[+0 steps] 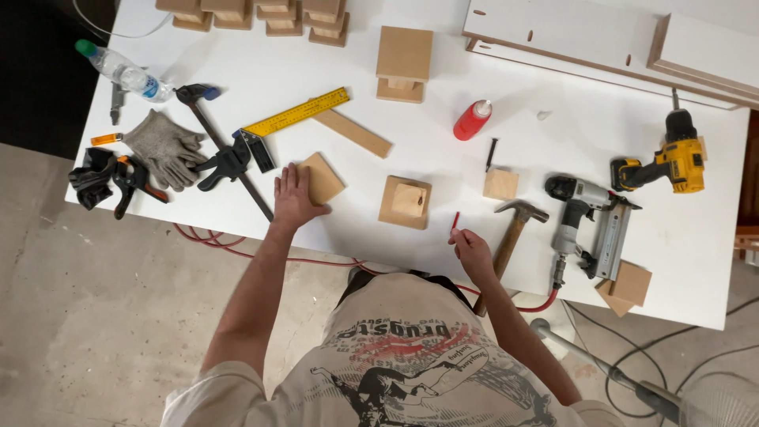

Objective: Measuring, marking, gluing, and assembling small wooden boxes at a workbench using various tools.

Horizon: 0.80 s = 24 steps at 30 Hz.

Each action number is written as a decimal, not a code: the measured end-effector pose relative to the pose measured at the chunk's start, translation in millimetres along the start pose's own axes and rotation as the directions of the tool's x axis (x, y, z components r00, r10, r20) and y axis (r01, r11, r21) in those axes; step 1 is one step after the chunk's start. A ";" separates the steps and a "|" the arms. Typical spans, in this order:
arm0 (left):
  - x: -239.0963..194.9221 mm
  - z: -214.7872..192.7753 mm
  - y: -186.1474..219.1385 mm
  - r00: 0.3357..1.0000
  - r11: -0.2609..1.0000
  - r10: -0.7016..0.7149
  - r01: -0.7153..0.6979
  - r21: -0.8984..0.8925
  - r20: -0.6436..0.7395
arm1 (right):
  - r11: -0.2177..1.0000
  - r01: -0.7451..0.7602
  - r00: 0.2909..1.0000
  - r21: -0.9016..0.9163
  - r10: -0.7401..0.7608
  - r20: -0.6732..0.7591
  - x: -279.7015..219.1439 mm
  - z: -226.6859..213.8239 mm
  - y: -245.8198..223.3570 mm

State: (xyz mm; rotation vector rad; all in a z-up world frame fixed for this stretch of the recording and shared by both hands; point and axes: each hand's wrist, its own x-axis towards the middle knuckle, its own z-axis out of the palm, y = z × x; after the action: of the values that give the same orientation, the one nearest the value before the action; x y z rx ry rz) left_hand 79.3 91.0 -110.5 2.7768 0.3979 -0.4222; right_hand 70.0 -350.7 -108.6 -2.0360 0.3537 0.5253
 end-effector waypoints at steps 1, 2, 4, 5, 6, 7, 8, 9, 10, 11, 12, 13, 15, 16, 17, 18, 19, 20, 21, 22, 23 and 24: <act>7.0 0.0 -1.7 1.000 1.000 0.014 -0.014 0.012 0.006 | 0.998 0.004 1.000 -0.069 -0.002 0.016 0.1 1.7 4.9; 14.0 0.3 -2.8 1.000 0.999 0.027 -0.027 0.023 0.012 | 0.991 0.007 0.999 -0.137 -0.002 0.033 0.3 2.9 10.1; 19.3 3.0 -2.9 0.999 0.998 0.050 -0.050 0.032 0.008 | 0.977 0.030 0.999 -0.212 -0.037 -0.029 -0.4 4.9 9.3; 19.4 2.8 -7.2 0.999 0.998 0.046 -0.046 0.044 -0.005 | 0.955 0.065 0.995 -0.289 -0.086 -0.059 -0.6 9.4 7.9; 17.1 10.8 -7.9 0.998 0.997 0.057 -0.057 0.045 0.002 | 0.956 0.054 0.995 -0.288 -0.077 -0.069 7.7 15.0 11.0; 17.3 15.7 -9.6 0.994 0.997 0.076 -0.075 0.012 -0.079 | 0.952 0.119 0.990 -0.281 -0.137 -0.044 19.4 21.9 11.4; 17.2 20.2 -11.2 0.983 0.995 0.093 -0.097 -0.019 -0.159 | 0.944 0.184 0.980 -0.274 -0.197 -0.020 30.7 28.3 11.5; 10.2 13.8 -3.4 0.982 0.994 0.104 -0.108 -0.014 -0.160 | 0.946 0.180 0.980 -0.269 -0.195 -0.031 25.0 33.4 -3.6; 2.9 7.4 4.0 0.999 0.934 0.042 -0.052 -0.353 -0.035 | 0.931 0.259 0.964 -0.258 -0.264 0.018 19.1 38.8 -19.0; -5.8 1.2 10.0 0.994 0.765 0.019 0.055 -0.642 0.107 | 0.907 0.342 0.940 -0.245 -0.335 0.073 14.6 44.3 -35.6; -13.3 11.8 13.4 0.994 0.766 0.023 0.049 -0.641 0.103 | 0.907 0.344 0.939 -0.244 -0.337 0.068 12.0 47.5 -51.7; -23.8 23.4 15.3 0.972 0.403 0.079 0.171 -0.899 0.220 | 0.918 0.353 0.935 -0.179 -0.340 0.101 8.8 51.5 -67.5; -50.2 19.0 32.5 0.941 -0.040 0.176 0.301 -0.953 0.290 | 0.924 0.364 0.927 -0.114 -0.348 0.142 14.3 57.8 -80.5; -65.8 2.9 48.4 0.909 -0.238 0.250 0.391 -0.889 0.334 | 0.908 0.414 0.906 -0.066 -0.405 0.121 23.2 59.9 -77.9; -81.1 -13.5 64.5 0.874 -0.416 0.330 0.473 -0.776 0.355 | 0.886 0.463 0.883 -0.019 -0.459 0.098 32.3 62.2 -75.8; -88.8 -10.4 64.6 0.879 -0.423 0.323 0.467 -0.777 0.352 | 0.884 0.467 0.880 -0.019 -0.463 0.107 39.9 64.0 -71.7; -94.1 -7.1 67.5 0.855 -0.474 0.389 0.505 -0.721 0.344 | 0.906 0.421 0.906 -0.048 -0.417 0.073 48.7 62.9 -67.9; -99.2 -3.6 70.8 0.829 -0.517 0.453 0.544 -0.660 0.329 | 0.925 0.373 0.928 -0.075 -0.371 0.037 57.9 61.5 -64.0; -105.1 -5.1 72.9 0.829 -0.521 0.452 0.544 -0.657 0.328 | 0.925 0.372 0.928 -0.079 -0.370 0.040 56.0 59.3 -69.9; -110.8 -6.4 75.3 0.824 -0.555 0.483 0.549 -0.625 0.295 | 0.927 0.370 0.929 -0.066 -0.369 0.017 54.4 56.9 -75.7; -114.9 -8.8 77.8 0.818 -0.585 0.513 0.554 -0.593 0.259 | 0.928 0.369 0.929 -0.050 -0.370 -0.009 53.8 54.5 -82.6; -118.3 -8.9 79.2 0.819 -0.586 0.513 0.553 -0.592 0.257 | 0.927 0.370 0.928 -0.053 -0.371 -0.009 51.9 54.5 -89.8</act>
State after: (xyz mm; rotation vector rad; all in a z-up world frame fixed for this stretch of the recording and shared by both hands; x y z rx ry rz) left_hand -2.4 -5.0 -43.7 0.3008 0.3280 -0.4500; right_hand 143.4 -261.0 -91.6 -2.0909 -0.0391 0.2817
